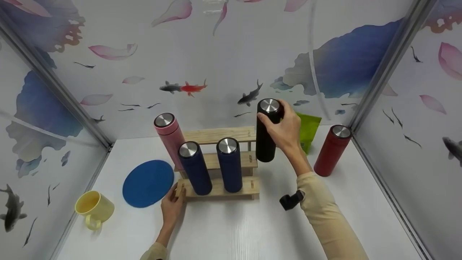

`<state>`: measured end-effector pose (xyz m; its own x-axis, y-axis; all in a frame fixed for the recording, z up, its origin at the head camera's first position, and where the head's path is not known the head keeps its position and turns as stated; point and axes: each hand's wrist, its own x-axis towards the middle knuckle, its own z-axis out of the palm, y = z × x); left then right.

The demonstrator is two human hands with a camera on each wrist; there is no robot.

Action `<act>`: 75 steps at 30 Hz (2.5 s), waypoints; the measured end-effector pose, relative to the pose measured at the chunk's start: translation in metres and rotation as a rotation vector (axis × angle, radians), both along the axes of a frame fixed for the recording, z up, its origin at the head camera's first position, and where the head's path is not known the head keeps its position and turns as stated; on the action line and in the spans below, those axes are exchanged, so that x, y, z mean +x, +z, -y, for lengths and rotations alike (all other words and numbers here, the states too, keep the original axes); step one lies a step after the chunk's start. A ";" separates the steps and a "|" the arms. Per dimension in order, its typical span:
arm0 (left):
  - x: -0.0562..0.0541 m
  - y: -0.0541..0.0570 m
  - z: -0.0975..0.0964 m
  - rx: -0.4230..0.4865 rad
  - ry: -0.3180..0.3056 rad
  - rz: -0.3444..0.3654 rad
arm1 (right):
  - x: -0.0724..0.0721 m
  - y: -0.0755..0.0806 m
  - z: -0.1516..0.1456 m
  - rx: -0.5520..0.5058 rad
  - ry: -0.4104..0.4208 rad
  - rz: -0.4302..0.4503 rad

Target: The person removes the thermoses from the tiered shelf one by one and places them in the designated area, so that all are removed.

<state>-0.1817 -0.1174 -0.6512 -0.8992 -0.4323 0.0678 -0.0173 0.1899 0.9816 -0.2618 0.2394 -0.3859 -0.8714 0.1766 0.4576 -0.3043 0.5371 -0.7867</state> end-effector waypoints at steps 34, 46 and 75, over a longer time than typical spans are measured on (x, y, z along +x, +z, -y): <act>0.000 0.000 0.000 0.022 0.016 -0.003 | -0.003 -0.034 -0.073 0.058 -0.227 0.090; -0.002 0.001 0.000 0.049 0.013 0.003 | 0.001 -0.050 -0.091 0.067 -0.267 0.165; -0.002 -0.003 0.001 0.029 -0.009 0.013 | 0.004 -0.093 -0.104 -0.001 -0.313 0.215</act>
